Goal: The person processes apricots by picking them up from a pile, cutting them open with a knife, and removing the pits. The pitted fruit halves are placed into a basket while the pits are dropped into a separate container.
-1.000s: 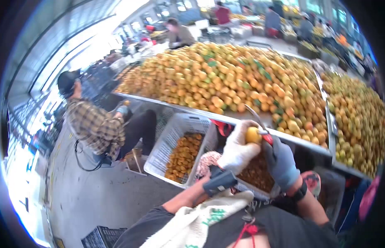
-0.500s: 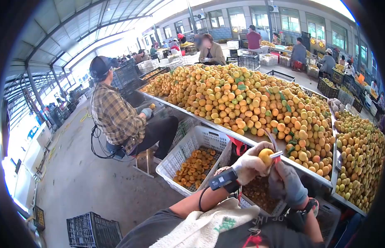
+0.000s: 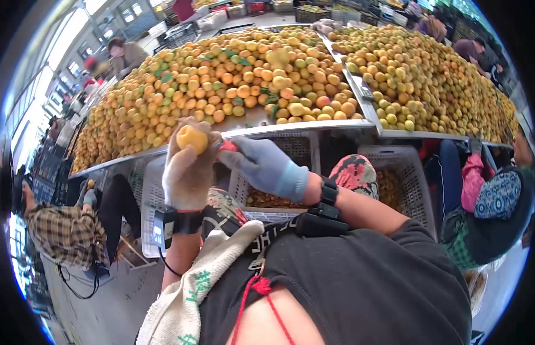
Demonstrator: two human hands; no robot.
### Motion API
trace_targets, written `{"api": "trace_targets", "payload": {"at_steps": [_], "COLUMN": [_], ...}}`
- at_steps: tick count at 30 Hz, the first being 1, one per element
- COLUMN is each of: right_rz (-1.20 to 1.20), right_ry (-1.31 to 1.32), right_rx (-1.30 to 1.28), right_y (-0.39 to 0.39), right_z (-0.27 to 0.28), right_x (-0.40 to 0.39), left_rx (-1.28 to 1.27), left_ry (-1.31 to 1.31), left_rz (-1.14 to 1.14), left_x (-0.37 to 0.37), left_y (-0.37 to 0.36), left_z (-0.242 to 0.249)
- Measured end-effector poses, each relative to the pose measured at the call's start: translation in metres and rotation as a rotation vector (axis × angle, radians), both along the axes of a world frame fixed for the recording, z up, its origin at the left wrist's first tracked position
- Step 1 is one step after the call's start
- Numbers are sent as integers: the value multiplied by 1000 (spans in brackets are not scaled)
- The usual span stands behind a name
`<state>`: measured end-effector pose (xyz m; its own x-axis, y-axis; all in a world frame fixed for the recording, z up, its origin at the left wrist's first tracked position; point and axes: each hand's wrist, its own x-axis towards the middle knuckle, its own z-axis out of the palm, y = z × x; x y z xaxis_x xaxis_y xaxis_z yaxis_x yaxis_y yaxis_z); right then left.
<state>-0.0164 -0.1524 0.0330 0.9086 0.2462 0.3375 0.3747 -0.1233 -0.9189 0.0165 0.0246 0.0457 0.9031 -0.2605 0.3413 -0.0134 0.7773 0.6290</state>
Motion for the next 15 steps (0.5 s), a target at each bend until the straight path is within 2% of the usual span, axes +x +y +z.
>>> {"api": "trace_targets", "payload": {"at_steps": [6, 12, 15], "right_rz": [7, -25, -76], "right_ry": [-32, -99, -119], "right_rx": [-124, -293, -296], "right_y": [-5, -10, -7], "right_z": [-10, -10, -16], "right_x": [6, 8, 8], "left_rx": [110, 238, 255], "left_ry": [17, 6, 15], "left_rz": [33, 209, 228], "left_x": [6, 1, 4], "left_y": [-6, -21, -26], "left_z": [-9, 0, -1]}}
